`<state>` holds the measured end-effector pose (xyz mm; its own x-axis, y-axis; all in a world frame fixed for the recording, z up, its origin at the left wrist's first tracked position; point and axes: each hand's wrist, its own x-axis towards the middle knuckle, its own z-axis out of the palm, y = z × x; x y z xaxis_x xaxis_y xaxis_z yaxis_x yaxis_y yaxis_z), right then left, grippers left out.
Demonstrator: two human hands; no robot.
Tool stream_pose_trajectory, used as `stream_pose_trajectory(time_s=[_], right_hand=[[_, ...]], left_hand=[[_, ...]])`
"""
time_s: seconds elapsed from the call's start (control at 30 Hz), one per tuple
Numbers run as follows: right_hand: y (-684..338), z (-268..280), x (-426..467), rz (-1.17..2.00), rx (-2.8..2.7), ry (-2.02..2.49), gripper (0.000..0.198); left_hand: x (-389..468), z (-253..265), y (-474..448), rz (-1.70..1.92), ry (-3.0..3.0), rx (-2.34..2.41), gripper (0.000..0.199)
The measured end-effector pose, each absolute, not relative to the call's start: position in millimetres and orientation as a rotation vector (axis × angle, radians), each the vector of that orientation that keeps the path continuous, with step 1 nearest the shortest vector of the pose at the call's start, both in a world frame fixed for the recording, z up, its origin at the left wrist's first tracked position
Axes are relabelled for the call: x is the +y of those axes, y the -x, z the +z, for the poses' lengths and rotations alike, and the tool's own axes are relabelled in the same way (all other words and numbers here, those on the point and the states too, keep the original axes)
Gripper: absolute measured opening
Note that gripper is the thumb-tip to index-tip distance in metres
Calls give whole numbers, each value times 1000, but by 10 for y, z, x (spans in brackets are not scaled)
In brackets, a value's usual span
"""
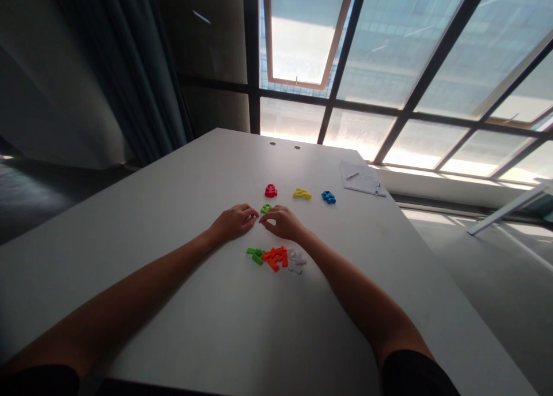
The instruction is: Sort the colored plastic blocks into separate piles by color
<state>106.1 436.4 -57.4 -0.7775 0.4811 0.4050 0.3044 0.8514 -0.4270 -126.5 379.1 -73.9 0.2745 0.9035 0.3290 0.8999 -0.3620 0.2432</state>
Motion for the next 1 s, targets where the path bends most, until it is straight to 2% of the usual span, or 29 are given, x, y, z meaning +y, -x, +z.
stream_pose_trajectory(time_s=[0.1,0.17,0.43,0.6,0.7,0.9,1.0], right_hand=[[-1012,-384,4125,860,-2654,302,19],[-975,-317,4002,949,-2739,158,21],[-996,-444,4110,670,-2789,433,33],[-1062,-533,4264,418,-2675,726,12],[-1106,-607,4343,332,-2574,891,6],[-1164,-787,4491,412,-2373,995,25],[-1175,-820,4516,453,-2322,1032,35]], left_hand=[[3786,-747,1265,677,-2498,1772,26],[3788,-755,1268,685,-2502,1772,26],[3798,-766,1282,695,-2507,1774,25],[3789,-746,1279,670,-2509,1760,27],[3797,-749,1281,666,-2505,1766,27],[3809,-763,1281,684,-2473,1775,27],[3803,-762,1279,707,-2418,1796,34]])
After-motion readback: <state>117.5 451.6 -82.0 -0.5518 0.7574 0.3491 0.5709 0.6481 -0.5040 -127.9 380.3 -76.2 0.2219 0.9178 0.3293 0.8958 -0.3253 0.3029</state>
